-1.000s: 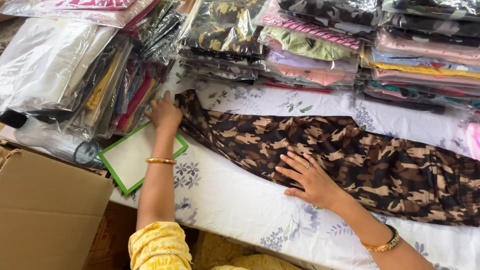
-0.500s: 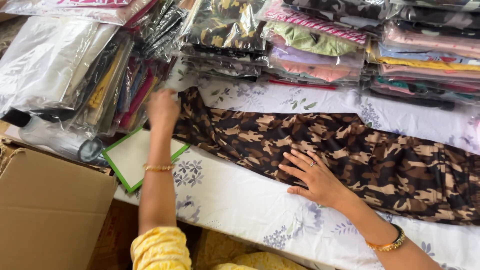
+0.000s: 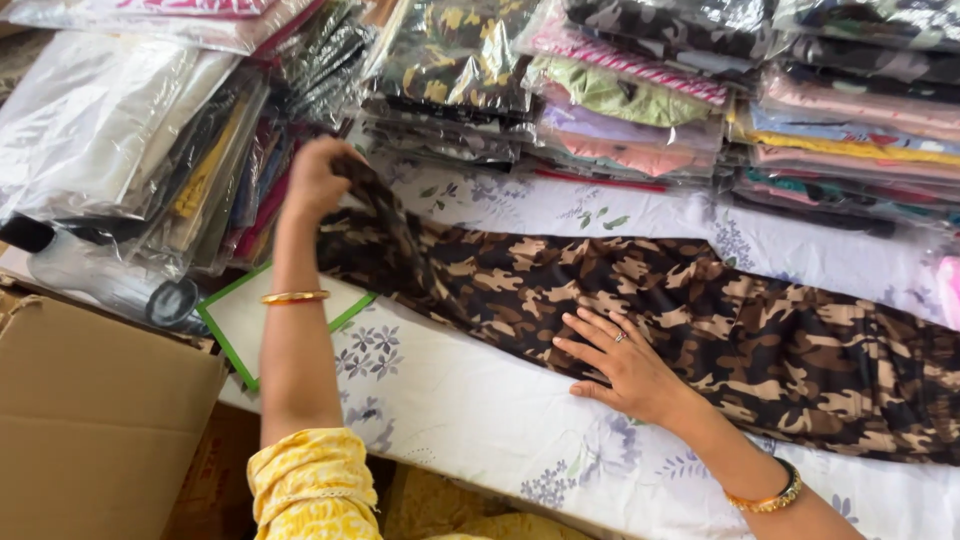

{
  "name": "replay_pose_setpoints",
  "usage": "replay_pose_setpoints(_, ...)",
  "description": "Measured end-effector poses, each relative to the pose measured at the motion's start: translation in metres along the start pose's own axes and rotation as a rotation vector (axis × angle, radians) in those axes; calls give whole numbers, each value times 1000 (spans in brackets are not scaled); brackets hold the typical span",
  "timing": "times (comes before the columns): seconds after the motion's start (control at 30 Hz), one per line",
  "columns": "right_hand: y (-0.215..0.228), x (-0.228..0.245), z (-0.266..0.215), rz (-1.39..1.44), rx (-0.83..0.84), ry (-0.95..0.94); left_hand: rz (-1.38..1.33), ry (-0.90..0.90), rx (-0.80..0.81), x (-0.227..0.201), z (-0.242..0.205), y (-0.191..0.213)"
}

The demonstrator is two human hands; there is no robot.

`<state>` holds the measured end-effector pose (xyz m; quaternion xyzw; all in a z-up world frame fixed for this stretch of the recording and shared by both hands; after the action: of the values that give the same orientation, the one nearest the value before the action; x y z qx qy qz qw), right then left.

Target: Fold and pack various articles of clothing into clear plastic bags.

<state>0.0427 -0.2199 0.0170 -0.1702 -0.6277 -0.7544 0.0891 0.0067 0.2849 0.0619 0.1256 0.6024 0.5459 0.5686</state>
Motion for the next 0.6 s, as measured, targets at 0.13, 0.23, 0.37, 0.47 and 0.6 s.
replay_pose_setpoints(0.13, -2, 2, -3, -23, -18, 20, -338, -106, -176, 1, -39, 51)
replay_pose_setpoints(0.23, 2, 1, -1, -35, -35, 22, -150, 27, -76, 28, -57, 45)
replay_pose_setpoints(0.37, 1, 1, 1, -16, -8, -3, 173, 15, 39, 59, -68, 16)
replay_pose_setpoints(0.47, -2, 0, 0, -22, 8, -9, 142, 57, 27, 75, -65, 2)
replay_pose_setpoints(0.6, 0, 1, 1, -26, 0, -7, 343, 205, 103, 29, -74, 5)
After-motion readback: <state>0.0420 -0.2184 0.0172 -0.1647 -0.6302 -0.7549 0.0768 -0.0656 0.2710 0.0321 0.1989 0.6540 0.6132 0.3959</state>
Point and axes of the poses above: each hand's wrist, its own z-axis towards the middle knuckle, its own y-axis out of the back of the hand, x = y × z, the point moved 10 cm from there along z, towards the middle knuckle, and after that the axes turned 1 degree about -z, right-handed, at the moved point
